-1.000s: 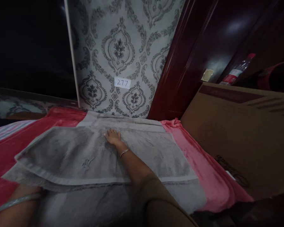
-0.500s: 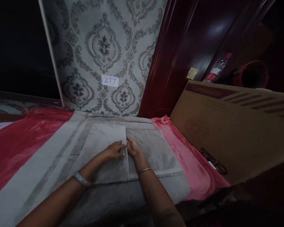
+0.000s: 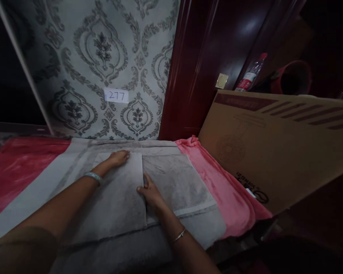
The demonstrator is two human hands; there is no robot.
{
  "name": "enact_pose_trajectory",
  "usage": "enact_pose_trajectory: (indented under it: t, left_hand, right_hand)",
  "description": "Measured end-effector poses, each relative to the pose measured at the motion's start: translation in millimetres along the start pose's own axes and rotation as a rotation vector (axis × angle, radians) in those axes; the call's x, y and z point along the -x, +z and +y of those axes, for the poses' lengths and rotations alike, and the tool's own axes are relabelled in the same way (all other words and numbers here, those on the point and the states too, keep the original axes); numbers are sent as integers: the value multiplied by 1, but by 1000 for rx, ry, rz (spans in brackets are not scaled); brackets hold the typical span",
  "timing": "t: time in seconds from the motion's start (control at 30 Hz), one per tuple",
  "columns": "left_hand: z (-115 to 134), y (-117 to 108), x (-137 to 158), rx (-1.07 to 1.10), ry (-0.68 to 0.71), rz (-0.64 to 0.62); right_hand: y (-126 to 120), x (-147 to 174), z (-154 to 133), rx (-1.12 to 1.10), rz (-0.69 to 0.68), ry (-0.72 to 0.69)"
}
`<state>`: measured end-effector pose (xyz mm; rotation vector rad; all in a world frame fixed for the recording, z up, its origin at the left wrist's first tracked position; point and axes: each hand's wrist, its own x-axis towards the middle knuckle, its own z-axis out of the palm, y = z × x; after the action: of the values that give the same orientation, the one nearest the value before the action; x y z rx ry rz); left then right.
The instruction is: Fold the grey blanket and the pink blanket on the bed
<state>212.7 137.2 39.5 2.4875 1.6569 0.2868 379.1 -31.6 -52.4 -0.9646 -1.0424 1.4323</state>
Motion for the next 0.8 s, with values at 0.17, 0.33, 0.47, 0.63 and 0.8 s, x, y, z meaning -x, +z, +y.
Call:
enact_pose_trajectory:
  t: [0.17,0.33,0.47,0.63,0.8]
  left_hand:
    - [15,14,-43,-32,10,-52]
    - [13,21,-63,-39,13,-75]
    - [14,21,-69,-23,45,-50]
    - [35,24,-83,6,106,-11]
    - [53,47,-81,2,79,-38]
  right_hand:
    - [0,19,1,53,-60,-25]
    - [-1,30,-2,106,-102,36]
    - [4,38,-10,174,-68,-8]
    - [-7,47,-22,120,42,-111]
    - [-34,50,-17,396,157,-72]
